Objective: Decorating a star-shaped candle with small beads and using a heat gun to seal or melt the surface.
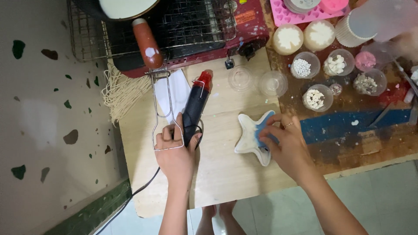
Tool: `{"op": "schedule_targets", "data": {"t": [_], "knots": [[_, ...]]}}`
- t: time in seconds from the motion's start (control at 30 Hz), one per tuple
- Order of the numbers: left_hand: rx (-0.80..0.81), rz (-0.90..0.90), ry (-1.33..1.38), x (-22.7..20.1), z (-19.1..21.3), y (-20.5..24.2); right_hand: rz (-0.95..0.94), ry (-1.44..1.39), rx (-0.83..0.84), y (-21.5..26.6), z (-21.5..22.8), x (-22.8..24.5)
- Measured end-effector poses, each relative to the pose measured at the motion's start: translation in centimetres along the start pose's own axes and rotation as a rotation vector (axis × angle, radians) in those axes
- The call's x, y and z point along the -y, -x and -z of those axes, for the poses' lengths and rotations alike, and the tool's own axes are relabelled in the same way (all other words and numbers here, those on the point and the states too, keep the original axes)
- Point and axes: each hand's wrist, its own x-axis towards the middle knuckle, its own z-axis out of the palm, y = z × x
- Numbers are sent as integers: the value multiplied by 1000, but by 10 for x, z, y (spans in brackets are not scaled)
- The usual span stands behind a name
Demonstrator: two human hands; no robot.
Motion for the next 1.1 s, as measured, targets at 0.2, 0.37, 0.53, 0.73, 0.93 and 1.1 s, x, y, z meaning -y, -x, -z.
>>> {"op": "schedule_targets", "data": {"t": [0.2, 0.37, 0.53, 0.73, 0.93, 1.1], "knots": [[-11, -1, 0, 0, -1, 1, -52, 69, 65, 0, -3, 4], [-9, -1, -7, -1, -2, 1, -68, 67, 55, 1, -8, 0], [7, 11, -22, -1, -2, 1, -173, 23, 23, 0, -4, 10], [-26, -6, -15, 1, -4, 3, -170, -16, 11, -1, -4, 8], [-24, -6, -22, 2, -6, 3, -124, 100, -15, 2, -8, -9], [-41, -11, -26, 3, -6, 3, -110, -175, -365, 7, 42, -77]]}}
